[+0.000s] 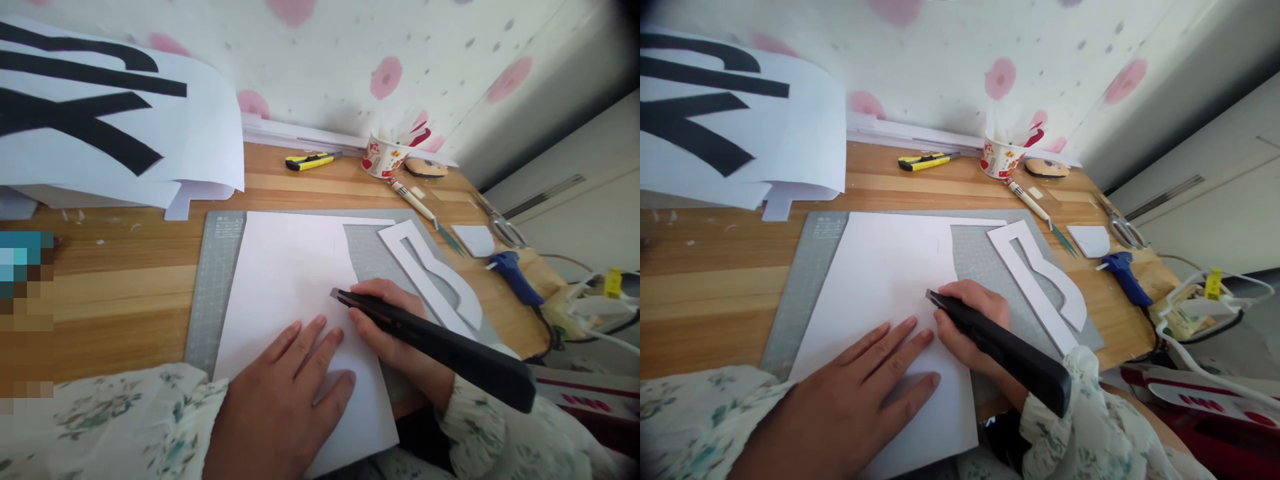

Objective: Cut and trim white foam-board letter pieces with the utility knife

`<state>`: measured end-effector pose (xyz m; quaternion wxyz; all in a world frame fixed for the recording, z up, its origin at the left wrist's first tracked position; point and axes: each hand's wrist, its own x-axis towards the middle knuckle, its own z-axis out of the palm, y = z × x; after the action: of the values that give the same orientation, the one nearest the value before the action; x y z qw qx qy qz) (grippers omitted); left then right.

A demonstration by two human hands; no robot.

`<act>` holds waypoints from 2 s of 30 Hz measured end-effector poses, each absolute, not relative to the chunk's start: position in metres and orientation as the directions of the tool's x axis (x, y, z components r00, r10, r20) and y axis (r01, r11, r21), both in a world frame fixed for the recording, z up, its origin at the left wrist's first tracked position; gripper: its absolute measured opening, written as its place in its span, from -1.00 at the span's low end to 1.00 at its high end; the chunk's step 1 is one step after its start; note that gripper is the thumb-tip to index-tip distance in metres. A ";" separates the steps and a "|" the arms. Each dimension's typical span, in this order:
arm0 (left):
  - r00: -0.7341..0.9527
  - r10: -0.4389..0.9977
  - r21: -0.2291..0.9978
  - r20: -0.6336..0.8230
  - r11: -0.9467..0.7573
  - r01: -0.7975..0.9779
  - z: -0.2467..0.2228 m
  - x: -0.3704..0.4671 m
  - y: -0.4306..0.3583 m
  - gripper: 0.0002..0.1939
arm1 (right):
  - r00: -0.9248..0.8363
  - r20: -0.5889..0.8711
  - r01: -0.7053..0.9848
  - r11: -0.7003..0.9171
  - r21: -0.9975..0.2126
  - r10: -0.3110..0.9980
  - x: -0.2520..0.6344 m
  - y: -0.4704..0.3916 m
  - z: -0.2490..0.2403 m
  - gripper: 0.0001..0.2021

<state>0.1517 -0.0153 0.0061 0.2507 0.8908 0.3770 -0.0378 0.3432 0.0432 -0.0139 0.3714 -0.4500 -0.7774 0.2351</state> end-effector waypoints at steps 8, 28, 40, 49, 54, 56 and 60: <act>0.676 0.617 0.401 -0.401 -0.545 0.736 0.014 0.156 -0.012 -0.05 | -0.363 0.420 0.507 0.554 -0.660 0.832 0.347 0.040 -0.021 -0.76; 0.688 0.649 0.415 -0.324 -0.556 0.720 0.007 0.152 -0.017 -0.09 | -0.400 0.383 0.501 0.549 -0.669 0.833 0.354 0.035 -0.014 -0.77; 0.694 0.650 0.415 -0.311 -0.564 0.714 0.005 0.152 -0.015 -0.14 | -0.284 0.311 0.530 0.419 -0.738 0.907 0.355 0.033 -0.008 -0.78; 0.700 0.668 0.451 -0.253 -0.558 0.696 0.001 0.150 -0.020 -0.20 | -0.363 0.299 0.523 0.458 -0.719 0.883 0.351 0.039 -0.002 -0.79; 0.694 0.655 0.413 -0.298 -0.567 0.713 0.006 0.153 -0.015 -0.17 | -0.377 0.302 0.515 0.469 -0.718 0.876 0.351 0.040 -0.003 -0.79; 0.691 0.657 0.410 -0.300 -0.566 0.716 0.007 0.154 -0.015 -0.17 | -0.382 0.285 0.527 0.461 -0.714 0.879 0.351 0.040 -0.003 -0.79; 0.699 0.662 0.444 -0.272 -0.558 0.701 0.004 0.152 -0.017 -0.20 | -0.398 0.282 0.533 0.470 -0.704 0.873 0.352 0.040 -0.005 -0.80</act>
<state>0.1522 -0.0174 0.0043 0.2679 0.8818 0.3864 -0.0367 0.3516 0.0402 -0.0053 0.3242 -0.4429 -0.7937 0.2624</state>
